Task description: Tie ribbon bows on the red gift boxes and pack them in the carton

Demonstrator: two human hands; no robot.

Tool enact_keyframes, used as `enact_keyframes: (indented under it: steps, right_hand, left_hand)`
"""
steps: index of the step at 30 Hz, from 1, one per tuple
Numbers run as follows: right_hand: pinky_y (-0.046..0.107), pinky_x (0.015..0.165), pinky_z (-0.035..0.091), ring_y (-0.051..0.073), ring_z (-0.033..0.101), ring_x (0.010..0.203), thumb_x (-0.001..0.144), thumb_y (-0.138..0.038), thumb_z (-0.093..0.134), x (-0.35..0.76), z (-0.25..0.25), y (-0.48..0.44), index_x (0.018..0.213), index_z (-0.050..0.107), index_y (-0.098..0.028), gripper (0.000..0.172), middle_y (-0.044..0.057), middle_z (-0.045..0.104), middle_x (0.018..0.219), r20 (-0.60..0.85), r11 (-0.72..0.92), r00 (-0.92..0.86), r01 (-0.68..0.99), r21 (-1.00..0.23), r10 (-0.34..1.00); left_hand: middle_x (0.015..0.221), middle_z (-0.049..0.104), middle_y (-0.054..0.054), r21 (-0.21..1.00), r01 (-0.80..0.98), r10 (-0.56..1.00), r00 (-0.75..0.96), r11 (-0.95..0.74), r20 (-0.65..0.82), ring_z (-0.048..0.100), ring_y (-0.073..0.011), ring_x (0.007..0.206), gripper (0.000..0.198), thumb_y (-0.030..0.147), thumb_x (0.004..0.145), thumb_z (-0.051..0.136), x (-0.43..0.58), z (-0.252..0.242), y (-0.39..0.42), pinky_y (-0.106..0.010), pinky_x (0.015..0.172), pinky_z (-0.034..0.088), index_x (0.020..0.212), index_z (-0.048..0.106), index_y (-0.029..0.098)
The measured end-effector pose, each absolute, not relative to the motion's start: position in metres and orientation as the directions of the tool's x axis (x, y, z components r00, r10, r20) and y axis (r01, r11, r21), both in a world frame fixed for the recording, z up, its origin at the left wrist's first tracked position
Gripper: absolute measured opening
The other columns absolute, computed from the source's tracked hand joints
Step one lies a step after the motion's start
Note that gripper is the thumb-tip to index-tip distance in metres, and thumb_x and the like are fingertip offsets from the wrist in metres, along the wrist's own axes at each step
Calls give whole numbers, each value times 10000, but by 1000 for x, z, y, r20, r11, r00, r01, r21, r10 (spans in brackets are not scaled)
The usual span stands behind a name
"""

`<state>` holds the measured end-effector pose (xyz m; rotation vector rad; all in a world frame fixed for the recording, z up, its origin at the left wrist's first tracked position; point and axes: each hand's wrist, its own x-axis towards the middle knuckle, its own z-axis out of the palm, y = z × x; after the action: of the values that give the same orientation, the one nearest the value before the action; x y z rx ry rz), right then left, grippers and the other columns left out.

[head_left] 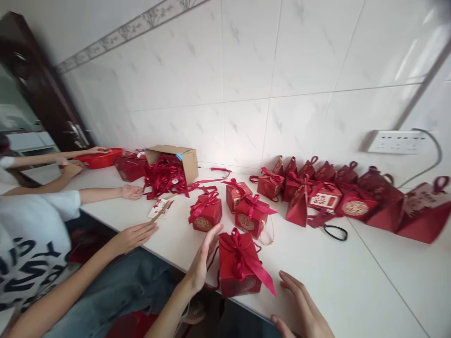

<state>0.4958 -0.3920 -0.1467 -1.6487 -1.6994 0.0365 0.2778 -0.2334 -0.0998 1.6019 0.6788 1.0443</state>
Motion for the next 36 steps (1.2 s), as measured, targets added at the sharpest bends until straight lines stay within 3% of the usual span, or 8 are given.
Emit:
enact_keyframes:
  steps: [3,7,13,18,23,29,31,36]
  right_hand:
    - [362,867,536,265,575,1126,837,-407,555,493,-138,-393,1371,277,-233,628,120,565,1255,423,192,57,831,-523,905]
    - [439,980,455,284,432,1278,872,-439,482,492,-125,-397,1421,170,-191,679,165,418,1400,339,74,279,664,-744,899]
    - [446,927,464,261,547,1137,878,-494,439,529,-117,-417,1288,375,-227,494,142,531,1265,223,-55,707,347,-936,671]
    - [382,806,482,225,611,931,868,-573,391,559,-100,-415,1154,488,-215,468,109,626,1052,130,-84,716,255,-963,686]
    - [297,596,421,178,549,647,821,-667,352,577,-79,-371,716,580,-180,548,47,584,675,-67,-185,555,159,-970,829]
    - [244,504,313,102,418,501,698,-579,601,568,-62,-333,617,501,-181,418,-24,503,564,-70,-74,434,-8,-997,898]
    - [242,503,328,99,421,497,637,-500,672,571,-63,-336,616,495,-184,364,-31,498,555,-25,12,519,-66,-998,854]
    - [234,537,371,100,416,527,721,-494,532,595,-68,-354,603,387,-215,337,-55,405,553,33,152,791,-76,-986,611]
  left_hand:
    - [1529,216,-65,967,-130,829,497,-220,256,208,-252,1397,677,613,876,265,303,-112,-265,-393,1149,173,1436,221,235]
    - [1531,202,-58,973,-48,795,568,-227,213,149,-255,1413,652,557,892,308,324,-110,-300,-398,1155,145,1450,169,248]
    - [1175,577,-116,940,72,839,478,-333,260,543,-260,1107,441,520,884,356,339,-99,-296,-387,963,409,1103,550,189]
    - [940,610,-67,920,220,861,471,-326,192,591,-224,870,412,566,780,479,363,-73,-280,-347,758,462,960,522,198]
    - [555,420,43,848,458,838,545,-266,-31,431,-133,541,416,580,756,505,373,-57,-299,-263,554,342,614,386,208]
    - [559,367,45,979,179,686,725,-93,-67,357,-101,535,361,491,806,503,370,-61,-296,-239,526,296,626,413,191]
    - [540,372,43,998,64,664,747,-17,-37,354,-98,524,335,441,791,541,360,-65,-285,-243,530,298,608,431,184]
    - [484,270,59,946,-321,850,508,36,140,315,-91,491,356,364,701,639,322,-65,-256,-246,519,283,528,386,182]
